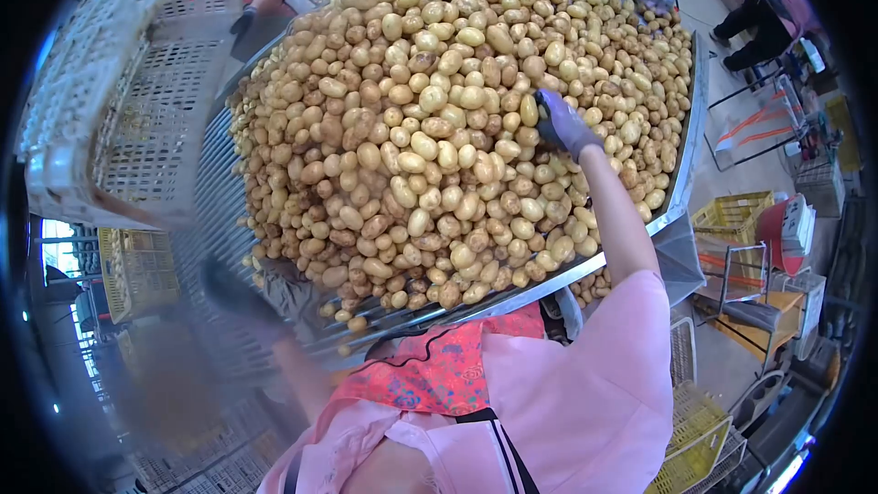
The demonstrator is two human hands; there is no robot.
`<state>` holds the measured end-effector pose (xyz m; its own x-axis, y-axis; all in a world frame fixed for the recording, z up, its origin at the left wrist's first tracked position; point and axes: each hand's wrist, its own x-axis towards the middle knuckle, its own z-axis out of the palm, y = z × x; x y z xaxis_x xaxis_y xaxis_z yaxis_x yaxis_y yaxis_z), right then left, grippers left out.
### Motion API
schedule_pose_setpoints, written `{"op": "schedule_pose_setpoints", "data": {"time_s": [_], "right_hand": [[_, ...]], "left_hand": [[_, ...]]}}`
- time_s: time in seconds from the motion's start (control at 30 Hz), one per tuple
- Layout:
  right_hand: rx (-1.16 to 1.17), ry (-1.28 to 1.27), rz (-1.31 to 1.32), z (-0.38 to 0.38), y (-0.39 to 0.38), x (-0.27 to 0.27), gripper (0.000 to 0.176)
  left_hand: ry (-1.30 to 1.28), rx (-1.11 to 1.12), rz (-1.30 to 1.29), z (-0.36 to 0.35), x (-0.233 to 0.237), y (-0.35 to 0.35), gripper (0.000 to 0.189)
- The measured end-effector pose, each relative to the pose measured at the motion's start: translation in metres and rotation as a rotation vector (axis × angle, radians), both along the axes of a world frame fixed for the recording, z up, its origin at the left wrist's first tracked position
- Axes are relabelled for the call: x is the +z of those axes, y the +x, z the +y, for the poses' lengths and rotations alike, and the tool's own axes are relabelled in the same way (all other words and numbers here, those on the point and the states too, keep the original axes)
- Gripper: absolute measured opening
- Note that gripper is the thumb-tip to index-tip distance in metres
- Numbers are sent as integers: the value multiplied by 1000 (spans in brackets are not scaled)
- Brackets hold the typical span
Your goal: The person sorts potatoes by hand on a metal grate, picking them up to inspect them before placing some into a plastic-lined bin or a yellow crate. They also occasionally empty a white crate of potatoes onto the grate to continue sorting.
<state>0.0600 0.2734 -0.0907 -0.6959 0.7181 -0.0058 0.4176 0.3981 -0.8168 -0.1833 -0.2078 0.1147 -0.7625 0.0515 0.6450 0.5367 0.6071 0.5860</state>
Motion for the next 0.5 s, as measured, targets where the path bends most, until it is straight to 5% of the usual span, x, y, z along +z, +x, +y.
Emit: {"op": "schedule_pose_setpoints", "data": {"time_s": [0.03,0.13,0.17,0.27,0.37,0.43,0.5], "right_hand": [[-15,70,-35,-17,-1,20,49],[-92,-197,64,-17,-12,37,42],[-116,-427,404,-16,-22,43,34],[-60,-52,274,-40,-81,136,31],[274,740,179,-36,-156,136,33],[387,760,-265,-38,-210,127,29],[450,755,-434,-40,-235,143,23]], "left_hand": [[63,-208,63,3,-29,-7,36],[-267,-204,-194,45,-24,15,39],[-265,-197,-202,52,-29,15,39],[-103,-444,-416,65,-54,16,43],[-288,-516,-399,59,-77,27,42],[-282,-524,-456,37,-89,30,41],[-240,-419,-537,2,-91,32,39]]}}
